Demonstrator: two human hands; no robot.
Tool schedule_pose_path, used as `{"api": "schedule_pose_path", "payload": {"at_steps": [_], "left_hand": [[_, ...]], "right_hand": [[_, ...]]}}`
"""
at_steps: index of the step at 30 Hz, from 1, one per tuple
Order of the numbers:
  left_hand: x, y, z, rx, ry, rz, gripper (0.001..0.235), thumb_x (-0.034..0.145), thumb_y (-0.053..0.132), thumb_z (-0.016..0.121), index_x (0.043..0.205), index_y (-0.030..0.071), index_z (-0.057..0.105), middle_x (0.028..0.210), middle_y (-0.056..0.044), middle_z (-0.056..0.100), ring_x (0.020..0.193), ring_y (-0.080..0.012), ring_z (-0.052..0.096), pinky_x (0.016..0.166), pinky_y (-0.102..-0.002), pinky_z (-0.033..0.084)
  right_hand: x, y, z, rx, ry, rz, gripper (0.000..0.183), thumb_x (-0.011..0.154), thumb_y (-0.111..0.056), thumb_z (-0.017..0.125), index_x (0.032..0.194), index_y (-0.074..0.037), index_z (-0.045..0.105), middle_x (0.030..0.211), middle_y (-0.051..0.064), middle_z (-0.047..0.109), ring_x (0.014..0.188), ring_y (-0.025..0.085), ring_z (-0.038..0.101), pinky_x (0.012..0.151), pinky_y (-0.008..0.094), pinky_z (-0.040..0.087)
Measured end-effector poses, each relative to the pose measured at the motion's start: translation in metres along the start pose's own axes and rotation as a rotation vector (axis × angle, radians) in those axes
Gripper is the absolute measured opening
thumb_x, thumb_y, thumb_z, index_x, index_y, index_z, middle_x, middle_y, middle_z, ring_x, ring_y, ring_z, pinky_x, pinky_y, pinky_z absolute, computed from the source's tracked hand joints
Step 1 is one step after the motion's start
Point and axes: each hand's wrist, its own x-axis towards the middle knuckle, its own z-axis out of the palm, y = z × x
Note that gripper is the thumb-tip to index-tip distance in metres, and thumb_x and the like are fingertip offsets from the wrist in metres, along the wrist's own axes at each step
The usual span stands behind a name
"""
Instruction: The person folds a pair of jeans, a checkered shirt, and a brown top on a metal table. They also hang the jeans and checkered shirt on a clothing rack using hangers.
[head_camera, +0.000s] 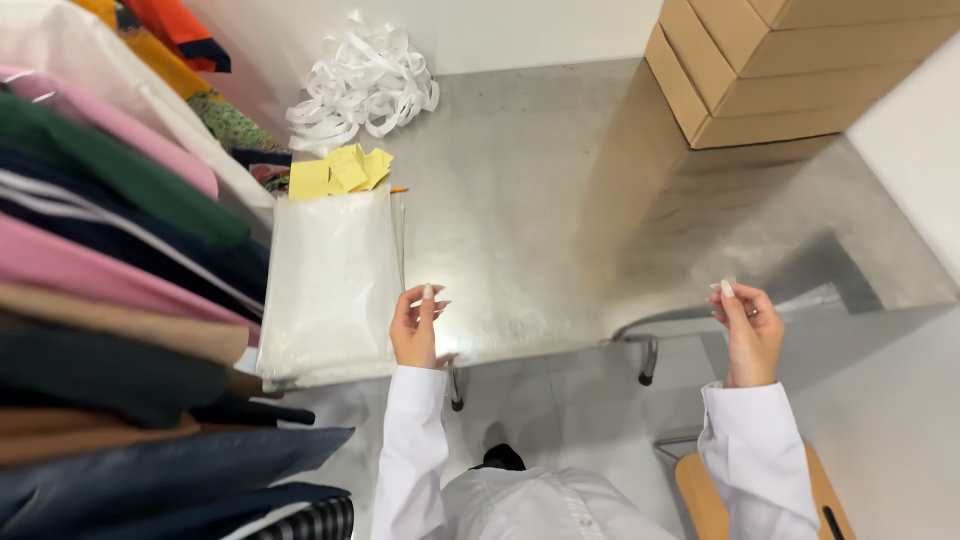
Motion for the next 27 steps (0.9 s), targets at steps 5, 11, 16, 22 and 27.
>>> {"api": "schedule_pose_path", "payload": {"at_steps": [5, 11, 16, 22, 27], "left_hand": [[0.105, -0.15, 0.002, 0.219, -0.147, 0.198, 0.036, 0.105, 0.034, 0.058, 0.109, 0.009, 0.032, 0.108, -0.012, 0.049, 0.094, -0.0269, 0.062, 0.076, -0.036, 0.059], [0.158, -0.206, 0.016, 0.411, -0.276, -0.006, 0.033, 0.109, 0.038, 0.049, 0.108, 0.012, 0.029, 0.109, -0.014, 0.046, 0.094, -0.0321, 0.063, 0.078, -0.04, 0.059], [0.201, -0.241, 0.063, 0.475, -0.188, 0.101, 0.04, 0.101, 0.036, 0.065, 0.115, 0.009, 0.04, 0.12, -0.014, 0.045, 0.116, -0.0414, 0.059, 0.092, -0.042, 0.059], [0.241, -0.259, 0.126, 0.754, -0.22, 0.406, 0.041, 0.1, 0.018, 0.062, 0.128, -0.007, 0.046, 0.136, -0.025, 0.042, 0.127, -0.0485, 0.053, 0.11, -0.053, 0.051], [0.286, -0.301, 0.144, 1.177, -0.178, 0.764, 0.055, 0.102, 0.033, 0.054, 0.149, 0.006, 0.041, 0.149, -0.016, 0.043, 0.144, -0.033, 0.041, 0.12, -0.048, 0.033]], "right_hand": [[0.053, 0.039, 0.05, -0.092, -0.083, 0.026, 0.011, 0.106, -0.019, 0.07, 0.113, -0.012, 0.066, 0.096, 0.003, 0.068, 0.093, 0.009, 0.066, 0.082, 0.021, 0.051], [0.099, 0.098, 0.084, -0.189, -0.233, 0.066, 0.012, 0.103, -0.021, 0.074, 0.107, -0.01, 0.071, 0.091, 0.009, 0.072, 0.091, 0.016, 0.069, 0.082, 0.028, 0.052], [0.175, 0.195, 0.1, -0.248, -0.374, 0.015, 0.016, 0.103, -0.02, 0.074, 0.093, -0.008, 0.07, 0.096, 0.01, 0.072, 0.096, 0.021, 0.068, 0.087, 0.034, 0.052], [0.271, 0.253, 0.132, -0.307, -0.539, -0.225, 0.039, 0.104, -0.017, 0.069, 0.071, -0.002, 0.056, 0.09, 0.014, 0.067, 0.086, 0.028, 0.064, 0.08, 0.039, 0.052], [0.319, 0.26, 0.157, -0.741, -0.37, -0.513, 0.021, 0.104, -0.035, 0.067, 0.101, -0.016, 0.062, 0.109, 0.003, 0.065, 0.102, 0.028, 0.066, 0.087, 0.04, 0.052]]}}
